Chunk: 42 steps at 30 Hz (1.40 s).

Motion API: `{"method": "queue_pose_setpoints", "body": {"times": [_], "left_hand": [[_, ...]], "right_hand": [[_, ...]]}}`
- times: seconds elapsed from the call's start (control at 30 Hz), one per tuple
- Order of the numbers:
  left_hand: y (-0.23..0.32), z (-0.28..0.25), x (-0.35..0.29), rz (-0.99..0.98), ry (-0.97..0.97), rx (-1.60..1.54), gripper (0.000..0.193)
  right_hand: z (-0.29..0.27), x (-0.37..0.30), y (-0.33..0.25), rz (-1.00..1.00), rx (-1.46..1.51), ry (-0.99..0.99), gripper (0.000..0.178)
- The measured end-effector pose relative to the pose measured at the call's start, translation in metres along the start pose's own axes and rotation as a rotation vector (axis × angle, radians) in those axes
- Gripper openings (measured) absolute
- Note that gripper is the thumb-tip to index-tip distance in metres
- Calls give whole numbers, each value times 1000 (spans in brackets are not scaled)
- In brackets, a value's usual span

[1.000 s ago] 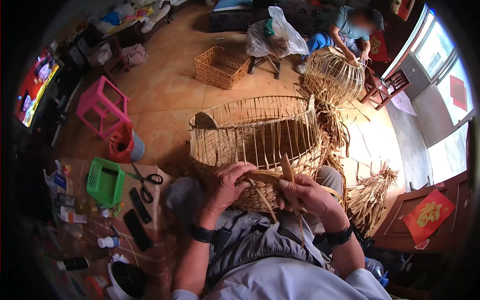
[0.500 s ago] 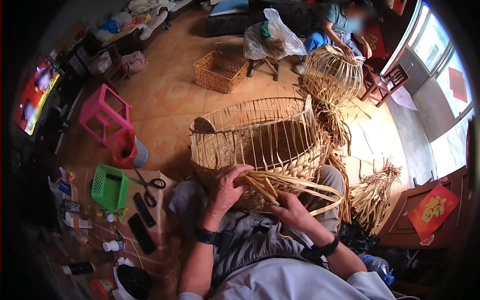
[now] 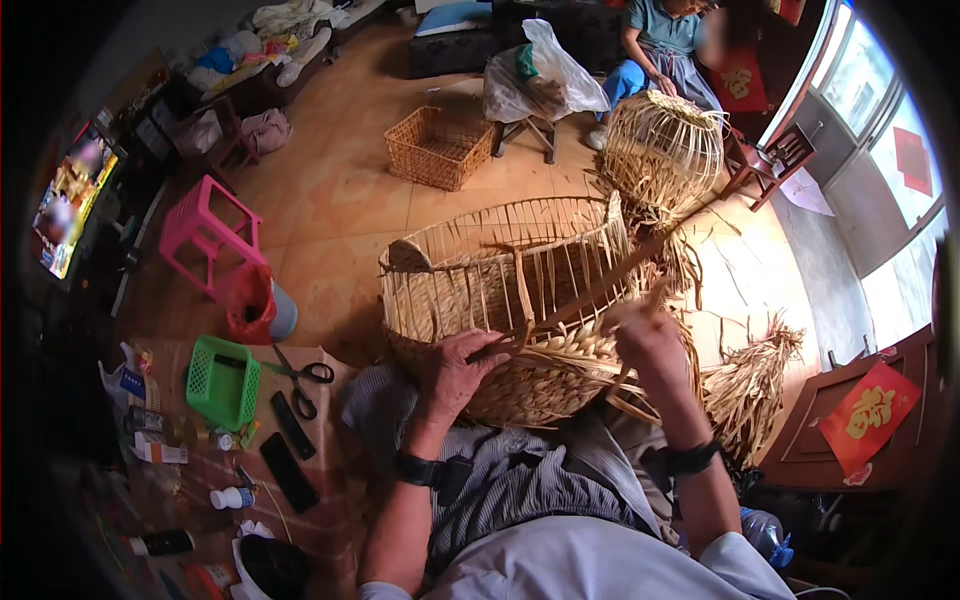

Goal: Weaving a large basket with bamboo strips.

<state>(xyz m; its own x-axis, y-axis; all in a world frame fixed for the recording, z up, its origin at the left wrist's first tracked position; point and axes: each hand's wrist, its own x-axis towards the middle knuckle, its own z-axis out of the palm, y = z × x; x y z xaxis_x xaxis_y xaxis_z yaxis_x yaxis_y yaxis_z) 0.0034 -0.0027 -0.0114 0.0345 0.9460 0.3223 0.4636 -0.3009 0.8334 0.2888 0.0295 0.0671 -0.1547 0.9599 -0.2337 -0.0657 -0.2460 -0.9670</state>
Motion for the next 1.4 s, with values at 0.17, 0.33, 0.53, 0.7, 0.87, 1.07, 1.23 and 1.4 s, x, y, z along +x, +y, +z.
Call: {"method": "queue_pose_setpoints", "body": {"times": [0.17,0.33,0.53,0.7,0.87,1.07,1.23,1.4], "left_hand": [[-7,-3,4,-57,-90,-4,32],[-2,-7,6,-183,-130,21,28],[5,-12,10,-84,-103,-82,22],[4,-13,13,-222,-192,-70,23],[-4,-8,13,-133,-170,-115,23],[-8,-8,17,-97,-227,82,19],[1,-11,17,-13,-187,144,20],[11,-8,19,-157,-205,81,31]], "right_hand": [[48,-13,58,-589,-1194,-36,31],[48,-7,40,-654,-1239,-154,19],[54,-33,40,-694,-1180,-92,13],[87,-51,69,-685,-1139,-319,25],[62,-18,67,-667,-821,-276,34],[97,5,70,-286,-114,-92,42],[115,18,75,-569,-324,55,29],[101,17,74,-565,-527,11,27]]}}
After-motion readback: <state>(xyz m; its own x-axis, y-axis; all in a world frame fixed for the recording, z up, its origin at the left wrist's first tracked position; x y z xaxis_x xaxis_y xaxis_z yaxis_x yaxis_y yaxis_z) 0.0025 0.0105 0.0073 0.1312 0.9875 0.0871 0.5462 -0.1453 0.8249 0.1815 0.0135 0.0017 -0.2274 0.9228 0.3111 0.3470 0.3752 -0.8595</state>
